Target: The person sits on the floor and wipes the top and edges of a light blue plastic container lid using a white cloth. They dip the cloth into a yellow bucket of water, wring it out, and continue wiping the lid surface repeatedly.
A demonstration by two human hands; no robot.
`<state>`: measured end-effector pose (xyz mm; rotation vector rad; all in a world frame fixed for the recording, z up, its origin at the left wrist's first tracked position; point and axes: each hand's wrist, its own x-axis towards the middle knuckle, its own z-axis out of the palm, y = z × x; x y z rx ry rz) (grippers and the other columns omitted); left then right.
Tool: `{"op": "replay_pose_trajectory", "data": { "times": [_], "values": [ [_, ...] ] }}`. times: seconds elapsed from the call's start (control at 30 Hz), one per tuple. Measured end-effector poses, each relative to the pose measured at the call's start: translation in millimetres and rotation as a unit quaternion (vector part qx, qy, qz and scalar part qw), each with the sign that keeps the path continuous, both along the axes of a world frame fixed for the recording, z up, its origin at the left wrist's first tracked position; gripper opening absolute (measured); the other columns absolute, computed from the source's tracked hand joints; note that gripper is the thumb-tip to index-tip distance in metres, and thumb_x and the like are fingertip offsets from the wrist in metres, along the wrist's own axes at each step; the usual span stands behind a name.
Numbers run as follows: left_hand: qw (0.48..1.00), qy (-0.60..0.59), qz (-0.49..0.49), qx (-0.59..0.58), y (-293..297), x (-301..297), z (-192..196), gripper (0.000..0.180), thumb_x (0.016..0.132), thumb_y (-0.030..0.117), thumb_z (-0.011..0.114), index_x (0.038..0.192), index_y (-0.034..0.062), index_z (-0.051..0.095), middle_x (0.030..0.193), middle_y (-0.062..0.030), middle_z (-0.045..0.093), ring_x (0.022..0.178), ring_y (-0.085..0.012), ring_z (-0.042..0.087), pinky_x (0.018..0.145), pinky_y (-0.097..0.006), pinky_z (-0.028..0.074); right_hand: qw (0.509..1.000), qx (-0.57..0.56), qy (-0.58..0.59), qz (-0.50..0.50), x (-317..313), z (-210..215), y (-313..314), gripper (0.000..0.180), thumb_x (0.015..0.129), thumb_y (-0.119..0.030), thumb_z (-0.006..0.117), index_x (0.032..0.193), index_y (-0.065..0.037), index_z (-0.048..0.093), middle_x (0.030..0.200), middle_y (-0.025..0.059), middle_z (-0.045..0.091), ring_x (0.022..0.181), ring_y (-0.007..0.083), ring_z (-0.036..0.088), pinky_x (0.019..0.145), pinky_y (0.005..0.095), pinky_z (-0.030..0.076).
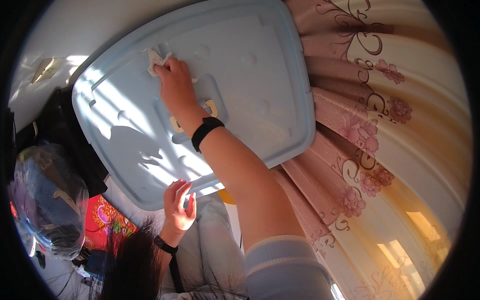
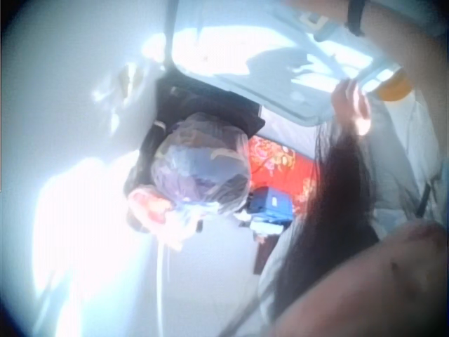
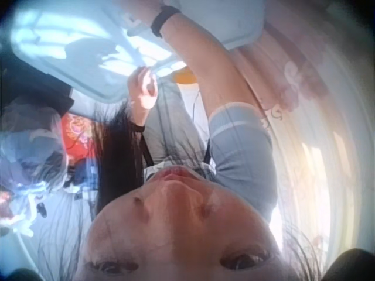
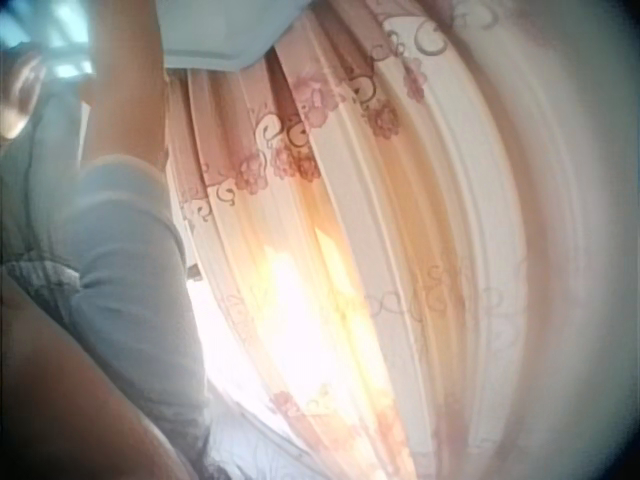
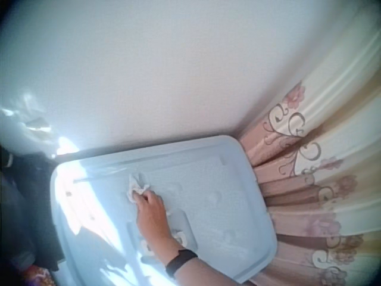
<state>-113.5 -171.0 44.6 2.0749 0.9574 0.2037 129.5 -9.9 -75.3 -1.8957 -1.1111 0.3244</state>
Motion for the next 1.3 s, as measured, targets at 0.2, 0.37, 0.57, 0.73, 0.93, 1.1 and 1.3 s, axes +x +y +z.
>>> {"op": "replay_pose_trajectory", "data": {
  "times": [0.2, 0.37, 0.57, 0.73, 0.93, 1.1, 1.3],
  "values": [
    [1.0, 0.008, 0.005, -0.003, 3.4, -1.9, -2.3, 0.041, 0.085, 0.001, 0.073, 0.125, 0.0049, 0.067, 0.125, -0.0154, 0.063, 0.119, -0.0366, 0.06, 0.104, -0.047, 0.049, 0.993, 0.018, 0.002, -0.119, 95.1, 42.8, 6.9, 0.027, 0.089, 0.002, 0.067, 0.113, -0.007, 0.075, 0.109, 0.0136, 0.061, 0.097, 0.0331, 0.063, 0.086, 0.0404, 0.053],
    [1.0, -0.007, 0.013, -0.01, -3.8, -1.1, -6.0, 0.043, 0.084, 0.003, 0.074, 0.126, 0.0074, 0.065, 0.123, -0.0141, 0.064, 0.118, -0.0364, 0.062, 0.106, -0.052, 0.047, 0.995, 0.0, -0.091, -0.042, 52.7, 4.0, 32.2, 0.036, 0.087, 0.008, 0.063, 0.12, -0.004, 0.069, 0.114, 0.0159, 0.056, 0.097, 0.035, 0.057, 0.088, 0.0426, 0.05],
    [1.0, -0.013, -0.006, -0.018, 2.8, 1.9, -1.2, 0.041, 0.084, 0.004, 0.073, 0.124, 0.006, 0.064, 0.122, -0.0153, 0.063, 0.117, -0.0384, 0.06, 0.104, -0.051, 0.048, 0.959, -0.044, 0.268, 0.077, -95.3, 28.6, -4.1, 0.025, 0.09, 0.006, 0.059, 0.11, -0.006, 0.069, 0.112, 0.0148, 0.056, 0.104, 0.0353, 0.055, 0.096, 0.0433, 0.046],
    [0.999, -0.011, -0.032, -0.002, 6.3, -1.2, 1.4, 0.035, 0.084, 0.002, 0.072, 0.118, 0.0049, 0.066, 0.12, -0.0151, 0.063, 0.118, -0.04, 0.06, 0.104, -0.052, 0.047, 0.952, 0.044, 0.302, 0.007, -76.8, 73.8, -69.1, 0.028, 0.086, 0.008, 0.063, 0.11, -0.006, 0.069, 0.108, 0.012, 0.057, 0.101, 0.0317, 0.061, 0.088, 0.0369, 0.052],
    [0.999, -0.007, -0.04, -0.016, -6.5, -4.6, -9.4, 0.034, 0.086, 0.002, 0.071, 0.12, 0.0055, 0.067, 0.122, -0.0145, 0.063, 0.119, -0.0377, 0.06, 0.104, -0.05, 0.048, 0.959, -0.136, 0.102, -0.228, 148.1, 93.3, -222.9, 0.036, 0.091, 0.006, 0.064, 0.124, -0.006, 0.069, 0.12, 0.0126, 0.059, 0.107, 0.027, 0.064, 0.091, 0.0345, 0.055],
    [0.996, -0.002, -0.076, -0.038, -24.3, 6.5, -9.6, 0.039, 0.085, 0.002, 0.072, 0.123, 0.0075, 0.065, 0.122, -0.0139, 0.063, 0.117, -0.0381, 0.061, 0.103, -0.05, 0.048, 0.973, -0.169, -0.029, -0.154, 112.6, 48.1, -247.7, 0.035, 0.091, 0.006, 0.062, 0.122, -0.009, 0.071, 0.118, 0.0151, 0.061, 0.109, 0.0334, 0.061, 0.097, 0.0396, 0.051],
    [0.992, -0.002, -0.122, -0.024, -34.2, 15.0, -3.3, 0.04, 0.085, 0.003, 0.073, 0.123, 0.008, 0.067, 0.122, -0.0123, 0.063, 0.118, -0.0372, 0.061, 0.104, -0.051, 0.047, 0.98, -0.124, 0.155, 0.021, -22.5, 63.8, -223.0, 0.041, 0.081, 0.014, 0.059, 0.112, -0.008, 0.074, 0.11, 0.0127, 0.06, 0.108, 0.0332, 0.059, 0.098, 0.04, 0.049]
  ]
}}
